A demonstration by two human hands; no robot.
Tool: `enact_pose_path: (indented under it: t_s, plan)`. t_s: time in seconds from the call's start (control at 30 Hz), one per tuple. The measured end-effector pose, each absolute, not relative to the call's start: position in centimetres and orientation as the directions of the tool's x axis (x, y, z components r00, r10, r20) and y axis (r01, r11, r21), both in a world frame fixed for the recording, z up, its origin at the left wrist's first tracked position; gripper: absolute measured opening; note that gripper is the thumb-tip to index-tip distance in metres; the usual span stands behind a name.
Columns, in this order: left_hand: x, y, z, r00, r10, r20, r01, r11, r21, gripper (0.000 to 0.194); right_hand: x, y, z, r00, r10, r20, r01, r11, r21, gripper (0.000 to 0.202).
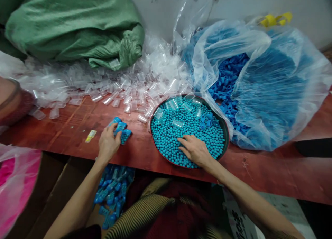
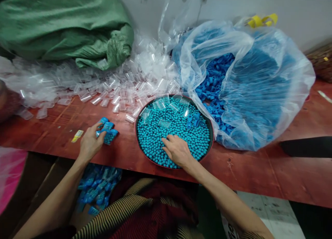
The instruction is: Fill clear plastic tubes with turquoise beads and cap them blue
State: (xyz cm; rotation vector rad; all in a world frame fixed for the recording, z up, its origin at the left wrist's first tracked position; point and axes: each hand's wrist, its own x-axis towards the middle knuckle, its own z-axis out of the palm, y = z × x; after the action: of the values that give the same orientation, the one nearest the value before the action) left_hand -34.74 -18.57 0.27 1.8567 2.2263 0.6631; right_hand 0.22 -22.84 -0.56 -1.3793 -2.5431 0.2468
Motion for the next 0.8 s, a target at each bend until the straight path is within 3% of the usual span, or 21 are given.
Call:
enact_pose_path:
  t_s: [0.07,0.17,0.27,0.37,0.5,0.6,0.73,0.8]
  plan:
    - [-34.0,-18.6,-0.1,-0.215,0.941,0.261,0.918,0.104,0.382,0.04,-0.4,-22.6,-0.4,-0.683,0.722,0.111,0.697,0.69,-0.197,0.032]
    - [-31.3,-19.0,-0.6,-0.123,0.926,0.358,0.911,-0.037,0.41,0.035,-1.1,-22.0,-0.6,-0.834,0.544,0.086,0.525,0.833,-0.178,0.03]
    - [-28.2,-19.6,-1.0,0.046,0.911,0.411,0.846,-0.254,0.468,0.029,-1.0,-20.6,-1.5,-0.888,0.453,0.078,0.44,0.887,-0.141,0.02]
    - [-25.7,-19.3,-0.8,0.114,0.886,0.448,0.799,-0.35,0.489,0.027,-0.1,-18.4,-2.5,-0.908,0.409,0.09,0.404,0.912,-0.076,0.016]
    - [-23.8,-17.5,-0.1,0.15,0.924,0.352,0.854,-0.3,0.425,0.029,1.4,-16.4,-2.6,-0.832,0.536,0.146,0.542,0.841,0.001,0.022]
    - [-23.2,-15.4,0.0,0.138,0.961,0.239,0.903,-0.222,0.368,0.036,1.3,-16.2,-1.5,-0.73,0.645,0.225,0.658,0.753,-0.024,0.023]
    - [-23.1,-12.8,-0.9,0.125,0.978,0.167,0.891,-0.185,0.415,0.036,-2.3,-15.1,0.1,-0.586,0.774,0.239,0.782,0.618,-0.083,0.03]
    - [-22.9,-11.8,-1.3,0.119,0.983,0.14,0.886,-0.169,0.432,0.036,-5.1,-13.9,0.4,-0.527,0.825,0.206,0.829,0.552,-0.093,0.043]
